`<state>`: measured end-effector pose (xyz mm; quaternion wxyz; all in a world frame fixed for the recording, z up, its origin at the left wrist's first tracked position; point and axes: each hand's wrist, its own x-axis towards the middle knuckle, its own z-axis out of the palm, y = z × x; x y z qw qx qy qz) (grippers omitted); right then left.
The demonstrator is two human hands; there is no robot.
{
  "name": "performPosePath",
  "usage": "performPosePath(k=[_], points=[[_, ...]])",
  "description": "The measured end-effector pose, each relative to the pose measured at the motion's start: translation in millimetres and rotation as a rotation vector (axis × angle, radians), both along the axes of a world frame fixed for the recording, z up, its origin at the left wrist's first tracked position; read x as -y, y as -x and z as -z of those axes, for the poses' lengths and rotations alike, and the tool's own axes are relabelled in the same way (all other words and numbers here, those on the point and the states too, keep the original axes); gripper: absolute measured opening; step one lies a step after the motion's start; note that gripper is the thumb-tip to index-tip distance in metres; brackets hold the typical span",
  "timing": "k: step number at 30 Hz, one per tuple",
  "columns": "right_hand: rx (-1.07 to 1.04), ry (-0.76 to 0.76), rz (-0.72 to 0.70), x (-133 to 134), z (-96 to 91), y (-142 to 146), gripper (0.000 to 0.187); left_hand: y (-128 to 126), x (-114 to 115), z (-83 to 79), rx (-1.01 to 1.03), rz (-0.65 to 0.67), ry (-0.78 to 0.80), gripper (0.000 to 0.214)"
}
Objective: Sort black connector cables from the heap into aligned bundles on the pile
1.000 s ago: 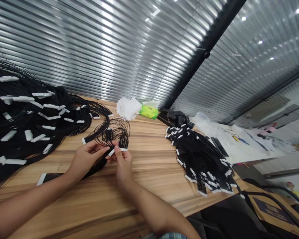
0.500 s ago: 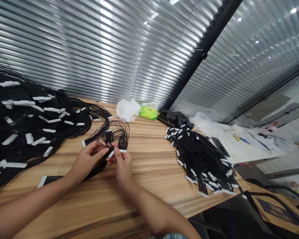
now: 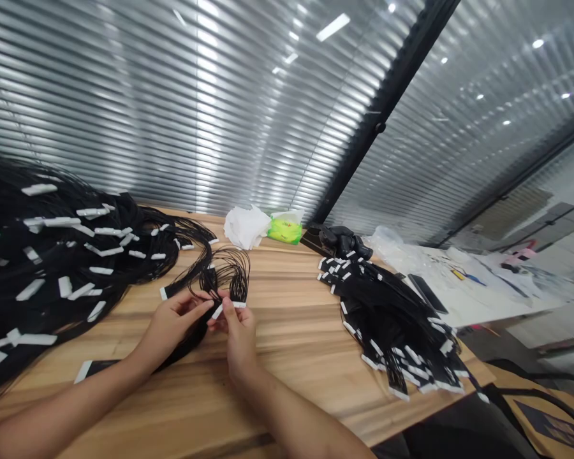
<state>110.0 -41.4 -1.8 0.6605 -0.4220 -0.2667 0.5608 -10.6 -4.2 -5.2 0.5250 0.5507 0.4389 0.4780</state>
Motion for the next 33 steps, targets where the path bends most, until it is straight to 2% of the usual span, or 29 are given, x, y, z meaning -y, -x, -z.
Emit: performPosePath(k=[5,11,14,23,28,33], points=[[0.001,-0.002,0.039,-3,3.2,4,0.05,0,-3,2.5,0.035,0.004,0.024,0.035],[0.003,-0.019,0.113,-5,5.2,8,0.06,-1,-5,-1.4,0.2,0.095,0.11,0.031],[0.042,-0.054,0.151,-3,3.7,9,0.058,0,-5,-3.7,0.227,0.128,0.11,0.031],[0.048,-0.075,0.195,-3,1.8,9,0.054,1,-5,-0.8,0.288,0.078,0.164,0.035],[0.072,-0.076,0.211,-8,2.4,2,0.054,-2,-7,0.4,0.356,-0.062,0.145,0.037],[0.029,-0.084,0.179,-12,4.9,4,0.053,-2,-12,10.4,0.252,0.023,0.086,0.037]])
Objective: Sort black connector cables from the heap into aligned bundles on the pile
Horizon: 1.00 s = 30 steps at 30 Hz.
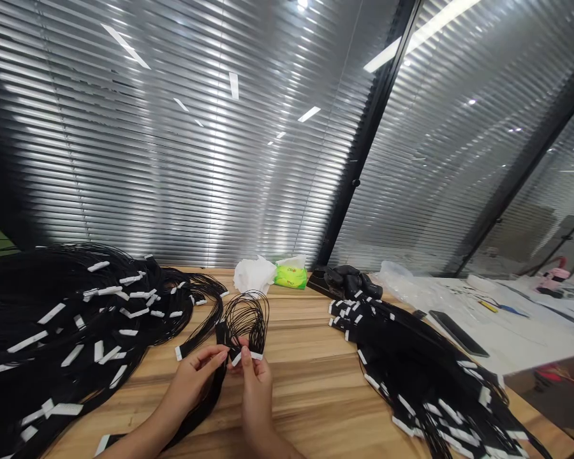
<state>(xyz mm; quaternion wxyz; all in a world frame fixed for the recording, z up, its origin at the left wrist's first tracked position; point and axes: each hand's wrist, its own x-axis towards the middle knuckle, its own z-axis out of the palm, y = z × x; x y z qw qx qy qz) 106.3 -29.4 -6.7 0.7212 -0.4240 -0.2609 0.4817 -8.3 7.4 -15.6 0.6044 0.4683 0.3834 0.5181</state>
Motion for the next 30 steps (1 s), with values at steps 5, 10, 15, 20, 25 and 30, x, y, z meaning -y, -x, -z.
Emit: performPosePath(k=[5,10,15,20,25,30], points=[[-0.008,-0.001,-0.034,0,-1.3,1,0.05,2,0,0.8,-0.104,-0.037,-0.038,0.038],[-0.055,0.009,-0.082,-1,0.9,-1,0.051,1,0,-3.0,-0.179,-0.054,-0.066,0.037],[-0.148,0.024,-0.119,2,-1.0,1,0.041,2,0,-4.0,-0.207,-0.047,-0.079,0.034],[-0.185,0.039,-0.147,8,-4.0,3,0.039,1,1,-4.6,-0.191,-0.024,-0.065,0.036],[-0.158,0.037,-0.156,9,-2.4,2,0.041,-1,2,-7.6,-0.098,0.0,-0.057,0.038],[-0.133,-0.001,-0.162,8,-3.4,1,0.042,-2,4,-9.9,-0.192,-0.018,-0.077,0.038]])
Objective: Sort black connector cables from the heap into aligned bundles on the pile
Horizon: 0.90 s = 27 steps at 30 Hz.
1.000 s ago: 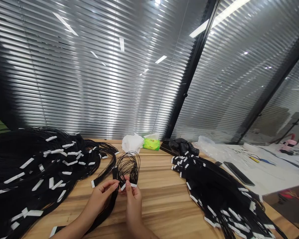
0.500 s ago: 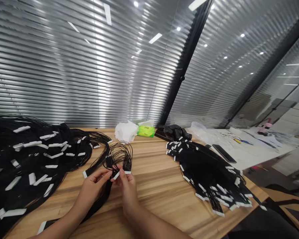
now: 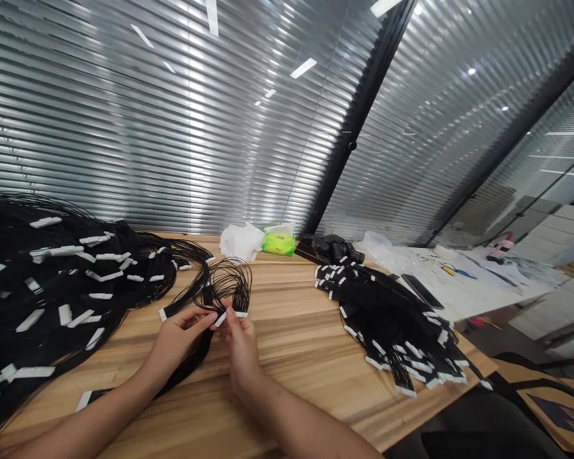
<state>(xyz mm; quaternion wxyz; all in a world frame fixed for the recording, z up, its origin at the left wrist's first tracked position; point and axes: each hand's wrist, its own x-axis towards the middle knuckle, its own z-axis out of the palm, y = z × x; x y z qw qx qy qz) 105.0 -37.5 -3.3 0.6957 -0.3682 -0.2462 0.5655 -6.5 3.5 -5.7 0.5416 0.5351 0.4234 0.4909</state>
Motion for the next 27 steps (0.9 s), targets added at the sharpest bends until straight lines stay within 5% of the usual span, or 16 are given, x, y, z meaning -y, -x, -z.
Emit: performPosePath(k=[16,27], points=[[0.078,0.039,-0.057,-3,8.7,-4,0.046,-2,1,-0.1,-0.003,0.028,0.024,0.035],[-0.063,0.07,-0.054,1,3.9,1,0.043,1,13,-8.7,0.14,0.055,-0.056,0.032]])
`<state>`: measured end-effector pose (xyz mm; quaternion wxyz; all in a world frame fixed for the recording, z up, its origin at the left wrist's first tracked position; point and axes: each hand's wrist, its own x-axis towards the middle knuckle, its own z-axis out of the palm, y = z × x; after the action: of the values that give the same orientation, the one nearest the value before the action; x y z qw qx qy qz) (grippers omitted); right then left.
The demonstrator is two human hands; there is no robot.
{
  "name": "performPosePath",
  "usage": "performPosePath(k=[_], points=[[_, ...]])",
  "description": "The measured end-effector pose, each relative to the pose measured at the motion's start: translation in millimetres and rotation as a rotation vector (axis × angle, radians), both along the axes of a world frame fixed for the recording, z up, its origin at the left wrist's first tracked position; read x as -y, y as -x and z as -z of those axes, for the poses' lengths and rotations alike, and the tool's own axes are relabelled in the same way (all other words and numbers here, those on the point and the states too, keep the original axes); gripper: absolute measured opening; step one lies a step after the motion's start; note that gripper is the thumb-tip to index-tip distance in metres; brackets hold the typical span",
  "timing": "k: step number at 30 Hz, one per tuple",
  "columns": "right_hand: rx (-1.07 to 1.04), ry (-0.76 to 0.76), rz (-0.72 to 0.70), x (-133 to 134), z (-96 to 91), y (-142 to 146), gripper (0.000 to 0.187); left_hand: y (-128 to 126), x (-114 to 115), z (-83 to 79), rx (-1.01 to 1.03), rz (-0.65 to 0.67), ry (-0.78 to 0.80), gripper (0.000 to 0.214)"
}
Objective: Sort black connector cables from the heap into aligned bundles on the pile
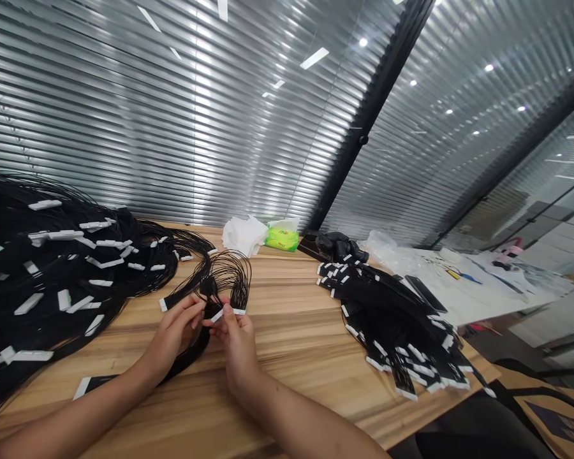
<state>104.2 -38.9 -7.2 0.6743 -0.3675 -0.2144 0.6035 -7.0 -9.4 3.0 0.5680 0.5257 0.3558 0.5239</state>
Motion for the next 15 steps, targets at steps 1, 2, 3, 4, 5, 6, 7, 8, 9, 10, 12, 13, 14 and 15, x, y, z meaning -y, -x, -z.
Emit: performPosePath(k=[1,2,3,4,5,6,7,8,9,10,12,13,14,15], points=[[-0.037,0.017,0.015,0,-1.0,-1,0.041,0,1,0.1,-0.004,-0.007,-0.025,0.036],[-0.076,0.029,0.034,-2,-2.3,-2,0.04,0,1,0.8,-0.018,-0.002,-0.044,0.04],[-0.113,0.036,0.055,-3,-3.9,-4,0.038,0,0,1.9,-0.036,0.013,-0.048,0.044],[-0.147,0.036,0.073,-5,-5.8,-6,0.037,-1,-1,3.3,-0.057,0.034,-0.031,0.046],[-0.179,0.031,0.084,-7,-7.8,-9,0.035,-3,-2,4.9,-0.077,0.055,0.007,0.046],[-0.206,0.023,0.088,-9,-9.9,-11,0.034,-4,-4,6.6,-0.085,0.066,0.053,0.046],[-0.228,0.013,0.085,-11,-11.9,-13,0.032,-5,-5,8.2,-0.078,0.069,0.094,0.045],[-0.242,0.001,0.078,-12,-13.7,-14,0.031,-5,-7,9.5,-0.059,0.055,0.126,0.044],[-0.247,-0.009,0.065,-12,-15.1,-14,0.029,-5,-9,10.6,-0.029,0.023,0.144,0.044],[-0.246,-0.017,0.047,-11,-16.1,-14,0.028,-5,-11,11.5,0.008,-0.02,0.145,0.045],[-0.235,-0.023,0.003,-9,-16.7,-12,0.025,-2,-16,13.0,0.082,-0.125,0.124,0.045],[-0.233,-0.021,-0.024,-8,-16.6,-11,0.025,-1,-18,13.7,0.111,-0.173,0.118,0.044],[-0.235,-0.015,-0.052,-7,-16.3,-10,0.025,1,-19,14.4,0.138,-0.216,0.116,0.044],[-0.24,-0.011,-0.081,-5,-16.2,-10,0.026,2,-21,14.9,0.162,-0.252,0.122,0.043]])
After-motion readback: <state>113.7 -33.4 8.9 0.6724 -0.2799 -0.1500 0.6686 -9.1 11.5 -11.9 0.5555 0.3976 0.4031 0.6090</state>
